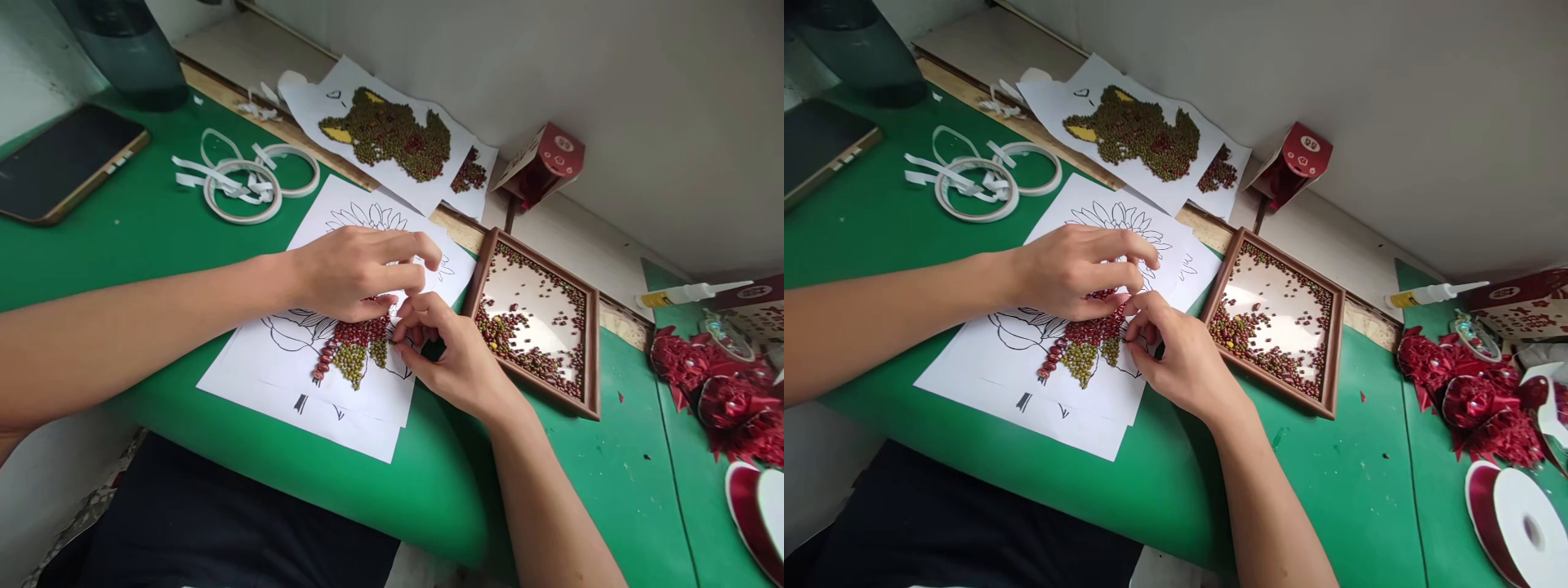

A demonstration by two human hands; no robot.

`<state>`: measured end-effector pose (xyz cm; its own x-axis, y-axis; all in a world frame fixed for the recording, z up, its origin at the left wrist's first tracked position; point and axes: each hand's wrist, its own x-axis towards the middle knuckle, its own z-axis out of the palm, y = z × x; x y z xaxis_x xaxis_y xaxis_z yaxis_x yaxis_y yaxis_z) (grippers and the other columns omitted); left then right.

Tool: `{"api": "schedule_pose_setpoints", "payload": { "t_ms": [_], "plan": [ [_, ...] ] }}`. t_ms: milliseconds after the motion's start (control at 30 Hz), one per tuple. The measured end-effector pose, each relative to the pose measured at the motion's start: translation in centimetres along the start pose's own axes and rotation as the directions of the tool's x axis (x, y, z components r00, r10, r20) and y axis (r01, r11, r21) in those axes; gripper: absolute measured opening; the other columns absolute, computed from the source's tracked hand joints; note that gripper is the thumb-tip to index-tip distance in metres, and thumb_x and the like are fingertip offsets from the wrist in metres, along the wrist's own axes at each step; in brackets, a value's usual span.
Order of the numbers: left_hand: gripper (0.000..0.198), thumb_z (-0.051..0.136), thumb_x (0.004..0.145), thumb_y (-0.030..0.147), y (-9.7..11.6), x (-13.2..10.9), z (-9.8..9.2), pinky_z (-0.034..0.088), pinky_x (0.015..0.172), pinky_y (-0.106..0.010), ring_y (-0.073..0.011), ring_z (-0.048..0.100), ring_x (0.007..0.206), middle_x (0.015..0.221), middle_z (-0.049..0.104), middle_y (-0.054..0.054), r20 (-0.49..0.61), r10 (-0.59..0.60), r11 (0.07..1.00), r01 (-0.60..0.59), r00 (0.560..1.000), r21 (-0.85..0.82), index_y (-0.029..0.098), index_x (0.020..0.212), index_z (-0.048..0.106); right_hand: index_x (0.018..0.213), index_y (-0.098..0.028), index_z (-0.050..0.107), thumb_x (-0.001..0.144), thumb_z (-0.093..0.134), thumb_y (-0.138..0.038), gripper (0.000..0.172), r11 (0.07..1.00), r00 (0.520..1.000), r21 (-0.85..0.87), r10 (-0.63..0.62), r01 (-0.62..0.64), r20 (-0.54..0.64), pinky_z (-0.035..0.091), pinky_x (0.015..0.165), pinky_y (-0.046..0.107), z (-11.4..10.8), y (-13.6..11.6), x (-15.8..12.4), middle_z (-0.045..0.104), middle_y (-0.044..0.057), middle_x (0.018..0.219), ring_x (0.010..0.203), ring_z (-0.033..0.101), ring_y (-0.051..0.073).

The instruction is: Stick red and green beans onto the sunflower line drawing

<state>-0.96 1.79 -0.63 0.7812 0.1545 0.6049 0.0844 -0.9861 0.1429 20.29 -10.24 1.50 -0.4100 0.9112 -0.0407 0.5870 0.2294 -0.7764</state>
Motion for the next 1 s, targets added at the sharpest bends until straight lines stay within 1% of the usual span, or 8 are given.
{"api": "schedule_pose_setpoints", "payload": {
  "t_ms": [133, 200, 333, 400, 467, 733, 867, 1000],
  "plan": [
    [0.02, 0.06, 0.087, 0.011, 0.0, 0.0, -0.1, 0.058, 0.07, -0.031, -0.0196, 0.071, 0.099, 0.129, 0.063, -0.006, 0.001, 0.007, 1.0, -0.007, 1.0, 0.014, 0.023, 0.103, 0.06, 0.111, -0.026, 0.056, 0.083, 0.058, -0.006, 0.035, 1.0, 1.0, 0.013, -0.013, 0.013, -0.004, 0.048, 0.07, 0.03, -0.1, -0.1, 0.0, 0.07, 0.0, 0.093, 0.073, 0.057, 0.014],
    [0.02, 0.06, 0.087, 0.01, 0.0, 0.0, -0.1, 0.058, 0.071, -0.03, -0.0191, 0.071, 0.099, 0.129, 0.063, -0.006, -0.011, 0.009, 1.0, -0.009, 1.0, 0.007, 0.023, 0.102, 0.06, 0.108, -0.025, 0.059, 0.084, 0.058, -0.006, 0.031, 0.999, 0.999, 0.001, -0.045, 0.045, -0.017, 0.049, 0.07, 0.031, -0.4, -0.1, 0.0, 0.069, 0.0, 0.093, 0.074, 0.057, 0.015],
    [0.02, 0.06, 0.086, 0.01, 0.0, 0.1, -0.2, 0.059, 0.072, -0.03, -0.0189, 0.071, 0.098, 0.128, 0.063, -0.006, -0.024, 0.001, 1.0, -0.001, 1.0, -0.011, 0.023, 0.101, 0.062, 0.097, -0.023, 0.071, 0.086, 0.056, -0.008, 0.024, 0.986, 0.991, -0.112, -0.128, 0.123, -0.038, 0.049, 0.07, 0.033, -1.1, 0.1, -0.1, 0.069, 0.003, 0.092, 0.077, 0.061, 0.017],
    [0.02, 0.059, 0.087, 0.01, 0.0, 0.1, -0.2, 0.059, 0.072, -0.031, -0.0196, 0.071, 0.098, 0.127, 0.064, -0.007, -0.012, -0.001, 1.0, 0.001, 1.0, -0.004, 0.023, 0.102, 0.062, 0.094, -0.023, 0.076, 0.087, 0.056, -0.009, 0.025, 0.977, 0.989, -0.158, -0.148, 0.142, -0.027, 0.049, 0.069, 0.034, -1.3, 0.2, -0.2, 0.07, 0.004, 0.09, 0.077, 0.063, 0.018],
    [0.019, 0.058, 0.087, 0.011, 0.0, 0.1, -0.2, 0.06, 0.072, -0.032, -0.0201, 0.071, 0.098, 0.127, 0.065, -0.007, -0.003, -0.002, 1.0, 0.002, 1.0, 0.002, 0.023, 0.102, 0.062, 0.094, -0.023, 0.078, 0.086, 0.056, -0.009, 0.028, 0.975, 0.988, -0.163, -0.154, 0.152, -0.002, 0.05, 0.069, 0.034, -1.4, 0.3, -0.2, 0.07, 0.004, 0.088, 0.077, 0.065, 0.018],
    [0.016, 0.059, 0.088, 0.012, 0.1, 0.1, -0.1, 0.058, 0.071, -0.032, -0.0196, 0.071, 0.096, 0.126, 0.065, -0.007, 0.002, -0.003, 1.0, 0.003, 1.0, 0.003, 0.023, 0.1, 0.063, 0.098, -0.024, 0.082, 0.084, 0.056, -0.006, 0.035, 0.978, 0.989, -0.15, -0.133, 0.142, 0.068, 0.053, 0.073, 0.033, -1.4, 0.1, -0.1, 0.074, 0.004, 0.091, 0.083, 0.069, 0.019],
    [0.017, 0.061, 0.087, 0.011, 0.1, 0.1, -0.1, 0.058, 0.072, -0.032, -0.0193, 0.071, 0.096, 0.126, 0.065, -0.006, -0.019, -0.002, 1.0, 0.001, 1.0, -0.027, 0.023, 0.099, 0.063, 0.099, -0.025, 0.082, 0.084, 0.056, -0.006, 0.035, 0.978, 0.989, -0.159, -0.122, 0.134, 0.082, 0.053, 0.075, 0.033, -1.4, 0.1, -0.1, 0.075, 0.003, 0.093, 0.085, 0.07, 0.02],
    [0.018, 0.061, 0.086, 0.011, 0.1, 0.1, -0.1, 0.058, 0.073, -0.032, -0.0193, 0.07, 0.096, 0.125, 0.066, -0.006, -0.002, -0.005, 1.0, 0.005, 1.0, -0.025, 0.023, 0.099, 0.065, 0.099, -0.024, 0.082, 0.085, 0.056, -0.006, 0.035, 0.98, 0.989, -0.148, -0.125, 0.135, 0.08, 0.053, 0.076, 0.033, -1.4, 0.1, -0.1, 0.076, 0.003, 0.093, 0.084, 0.069, 0.019]
  ]
}}
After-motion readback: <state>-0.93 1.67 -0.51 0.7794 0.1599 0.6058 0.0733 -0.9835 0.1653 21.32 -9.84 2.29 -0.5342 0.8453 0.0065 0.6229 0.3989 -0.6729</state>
